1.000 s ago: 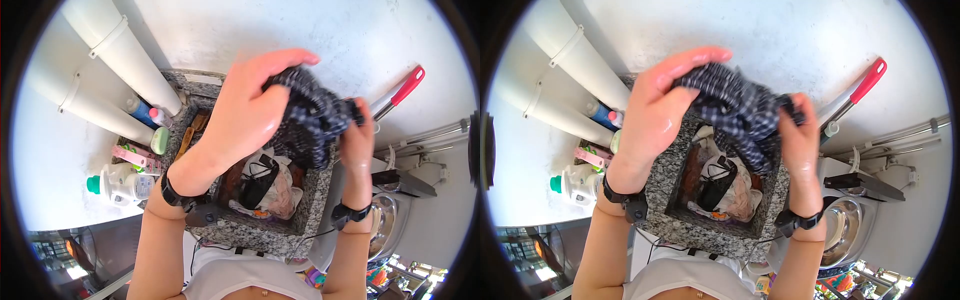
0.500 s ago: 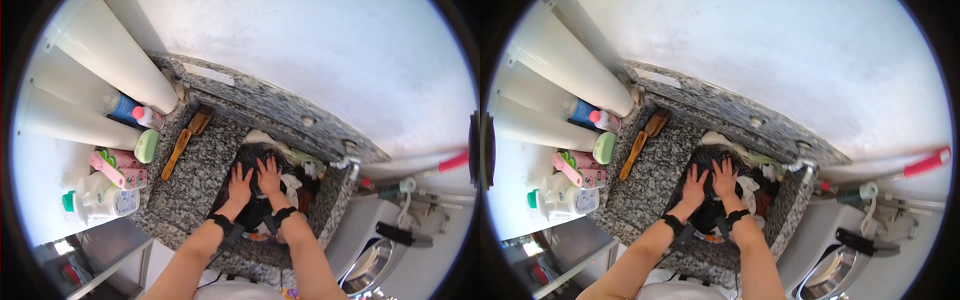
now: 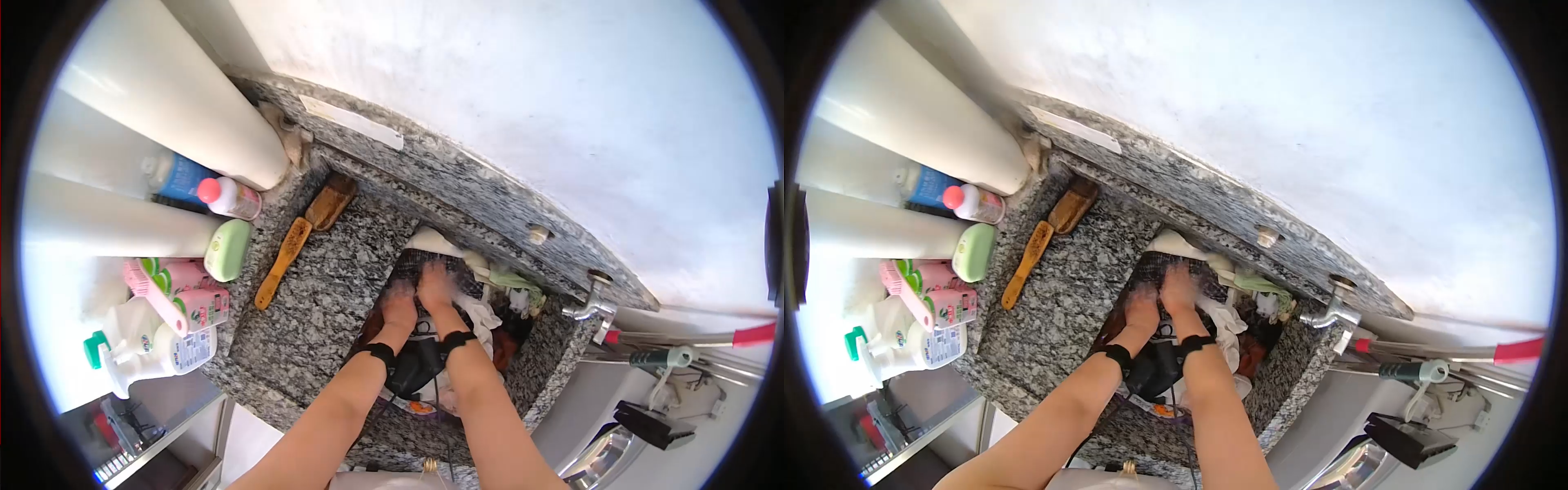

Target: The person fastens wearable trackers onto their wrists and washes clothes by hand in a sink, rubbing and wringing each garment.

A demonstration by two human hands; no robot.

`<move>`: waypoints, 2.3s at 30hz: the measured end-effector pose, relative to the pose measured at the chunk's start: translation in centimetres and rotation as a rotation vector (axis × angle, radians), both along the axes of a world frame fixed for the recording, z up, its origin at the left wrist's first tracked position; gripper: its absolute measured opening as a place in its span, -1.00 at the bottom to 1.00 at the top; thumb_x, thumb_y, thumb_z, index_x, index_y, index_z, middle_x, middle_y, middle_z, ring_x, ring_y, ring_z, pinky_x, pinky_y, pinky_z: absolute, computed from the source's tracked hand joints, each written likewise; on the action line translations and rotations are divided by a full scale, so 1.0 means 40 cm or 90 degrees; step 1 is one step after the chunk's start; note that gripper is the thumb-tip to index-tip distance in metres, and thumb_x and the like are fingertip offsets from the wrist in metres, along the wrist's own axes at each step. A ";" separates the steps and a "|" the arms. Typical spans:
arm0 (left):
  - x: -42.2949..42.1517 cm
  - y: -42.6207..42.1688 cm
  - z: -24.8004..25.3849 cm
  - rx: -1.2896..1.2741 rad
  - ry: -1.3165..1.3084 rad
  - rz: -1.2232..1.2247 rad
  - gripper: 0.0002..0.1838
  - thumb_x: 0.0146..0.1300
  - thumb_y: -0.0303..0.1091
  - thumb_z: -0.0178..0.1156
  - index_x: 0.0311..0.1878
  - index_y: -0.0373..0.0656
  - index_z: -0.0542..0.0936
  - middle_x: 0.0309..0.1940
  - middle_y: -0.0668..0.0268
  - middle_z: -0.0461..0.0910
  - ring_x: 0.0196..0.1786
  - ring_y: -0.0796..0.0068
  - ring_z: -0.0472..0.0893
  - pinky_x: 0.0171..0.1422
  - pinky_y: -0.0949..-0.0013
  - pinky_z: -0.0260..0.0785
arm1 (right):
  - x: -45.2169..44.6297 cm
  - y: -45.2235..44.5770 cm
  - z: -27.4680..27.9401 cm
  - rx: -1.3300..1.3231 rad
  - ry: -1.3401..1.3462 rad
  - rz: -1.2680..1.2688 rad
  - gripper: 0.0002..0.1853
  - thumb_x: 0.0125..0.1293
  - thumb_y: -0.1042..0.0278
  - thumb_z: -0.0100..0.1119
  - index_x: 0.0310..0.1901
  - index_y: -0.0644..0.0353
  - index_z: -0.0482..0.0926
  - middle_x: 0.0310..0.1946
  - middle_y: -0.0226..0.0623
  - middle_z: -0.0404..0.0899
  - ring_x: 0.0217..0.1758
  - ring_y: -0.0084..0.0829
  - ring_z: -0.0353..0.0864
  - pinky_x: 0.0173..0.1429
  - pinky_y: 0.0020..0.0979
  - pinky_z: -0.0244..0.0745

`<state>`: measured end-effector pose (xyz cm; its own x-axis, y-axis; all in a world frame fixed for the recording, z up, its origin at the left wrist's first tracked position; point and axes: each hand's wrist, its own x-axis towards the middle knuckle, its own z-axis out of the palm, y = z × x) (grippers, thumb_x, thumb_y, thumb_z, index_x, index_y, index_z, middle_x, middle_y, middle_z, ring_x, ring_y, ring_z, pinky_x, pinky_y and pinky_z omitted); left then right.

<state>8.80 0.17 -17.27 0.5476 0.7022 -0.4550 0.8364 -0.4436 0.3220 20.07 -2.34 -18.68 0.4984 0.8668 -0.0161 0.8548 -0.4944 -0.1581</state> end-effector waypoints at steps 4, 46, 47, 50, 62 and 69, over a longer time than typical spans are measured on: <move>-0.023 0.010 0.196 -0.177 -0.070 0.062 -0.38 0.32 -0.45 -0.01 0.47 -0.09 0.21 0.34 0.10 0.35 0.26 0.22 0.48 0.13 0.24 0.45 | -0.005 -0.100 0.210 0.230 0.301 -0.122 -0.74 0.20 0.57 0.00 -0.10 0.28 0.59 -0.10 -0.09 0.60 -0.05 -0.12 0.64 0.06 -0.23 0.53; -0.333 0.198 0.379 0.066 -0.060 -0.147 0.11 0.11 0.28 0.22 0.49 -0.34 0.01 0.50 -0.05 -0.02 0.57 -0.03 -0.12 0.59 -0.13 -0.44 | -0.281 0.178 0.447 0.276 0.594 -0.116 -0.44 -0.08 0.24 0.29 -0.02 0.39 0.51 -0.13 0.08 0.58 0.01 0.04 0.58 0.11 -0.19 0.48; -0.322 0.201 0.374 -0.005 0.014 -0.184 0.04 0.13 0.25 0.21 0.48 -0.28 0.08 0.48 -0.02 0.08 0.56 -0.03 -0.06 0.59 -0.14 -0.44 | -0.308 0.141 0.452 0.284 0.550 -0.024 -0.49 -0.13 0.21 0.36 -0.12 0.32 0.53 -0.25 0.01 0.56 -0.09 0.04 0.55 0.03 -0.15 0.46; -0.314 0.178 0.325 0.245 0.059 -0.229 -0.05 0.15 0.25 0.17 0.44 -0.21 0.18 0.41 -0.03 0.20 0.53 -0.04 0.01 0.58 -0.15 -0.43 | -0.392 0.102 0.504 0.256 0.437 0.053 -0.53 -0.26 0.11 0.50 -0.36 0.12 0.45 -0.38 -0.14 0.48 -0.23 -0.05 0.46 -0.08 -0.20 0.28; -0.302 0.186 0.331 0.173 0.034 -0.190 -0.11 0.21 0.26 0.05 0.38 -0.30 0.21 0.44 -0.13 0.09 0.57 -0.06 -0.14 0.56 -0.19 -0.43 | -0.335 0.167 0.485 0.150 0.355 0.042 -0.66 -0.19 0.06 0.42 -0.38 0.03 0.60 -0.14 -0.13 0.49 0.13 -0.08 0.38 0.17 -0.03 0.21; -0.283 0.220 0.376 0.126 -0.009 -0.171 -0.08 0.12 0.16 0.18 0.32 -0.47 0.27 0.42 -0.19 0.12 0.57 -0.07 -0.13 0.56 -0.24 -0.46 | -0.234 0.381 0.311 0.273 0.262 0.022 -0.76 -0.11 0.21 0.36 -0.41 0.07 0.55 -0.29 -0.23 0.44 -0.03 -0.04 0.41 0.03 -0.02 0.26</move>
